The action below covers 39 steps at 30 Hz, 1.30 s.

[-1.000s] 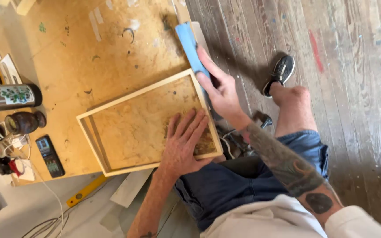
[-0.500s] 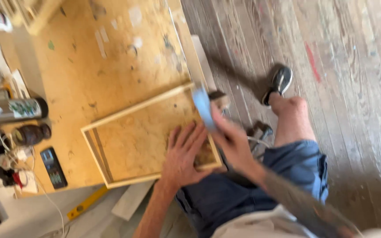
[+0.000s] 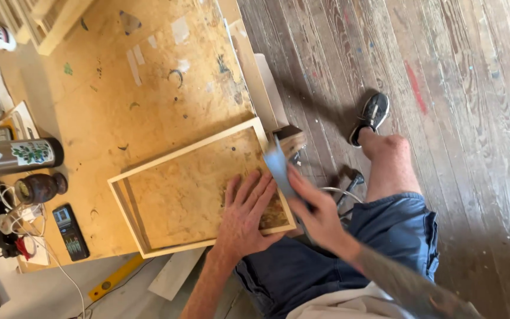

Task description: Sanding the edges of a wooden frame and then stacking multiple frames on a workbench.

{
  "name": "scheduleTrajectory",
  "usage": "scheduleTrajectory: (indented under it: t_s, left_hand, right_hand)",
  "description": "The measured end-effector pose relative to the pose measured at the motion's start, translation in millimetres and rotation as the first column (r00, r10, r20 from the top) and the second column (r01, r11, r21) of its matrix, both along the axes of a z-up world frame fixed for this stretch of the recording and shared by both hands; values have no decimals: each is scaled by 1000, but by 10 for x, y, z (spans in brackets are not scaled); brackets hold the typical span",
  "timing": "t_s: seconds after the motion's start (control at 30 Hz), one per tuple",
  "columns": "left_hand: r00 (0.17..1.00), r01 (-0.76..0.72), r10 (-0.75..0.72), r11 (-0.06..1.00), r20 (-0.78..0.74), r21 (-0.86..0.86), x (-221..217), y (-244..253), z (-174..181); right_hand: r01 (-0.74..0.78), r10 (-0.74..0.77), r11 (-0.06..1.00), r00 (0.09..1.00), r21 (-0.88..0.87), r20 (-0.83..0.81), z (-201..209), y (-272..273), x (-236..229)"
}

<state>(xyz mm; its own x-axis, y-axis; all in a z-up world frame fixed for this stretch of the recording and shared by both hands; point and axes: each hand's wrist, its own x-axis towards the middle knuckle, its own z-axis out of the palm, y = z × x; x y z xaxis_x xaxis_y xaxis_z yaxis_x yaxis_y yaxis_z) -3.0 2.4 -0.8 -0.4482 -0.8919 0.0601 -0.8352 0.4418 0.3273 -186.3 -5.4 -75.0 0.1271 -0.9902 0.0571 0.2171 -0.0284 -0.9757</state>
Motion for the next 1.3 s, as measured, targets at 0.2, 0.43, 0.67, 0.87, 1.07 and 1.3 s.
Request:
scheduleTrajectory:
  t_s: [0.2,0.43,0.67,0.87,1.07,1.3]
  left_hand:
    - [1000,4,-4,1000,8,-14,6,-13,12]
    - [998,-13,13,1000,-55,4,46,18,12]
    - [1000,13,-14,998,-23,-55,82,92,-39]
    - [997,-28,20,994,-80,-101,117,129,-106]
    - [991,-39,16,984,-129,-175,101,125,-194]
    - [995,-27,15,992,-98,-121,147,107,-241]
  right_hand:
    - [63,-45,983,993,-175,107,194,-1185,362]
    - [15,6,992,986,128,-166,200,-120,22]
    - [-82,77,993,996,-88,-50,376,-777,250]
    - [-40,40,999,953,6,-299,409,-438,155]
    - [-149,133,986,975,-79,-181,427,-725,230]
    - [-71,29,988,957,-137,-287,506,-649,317]
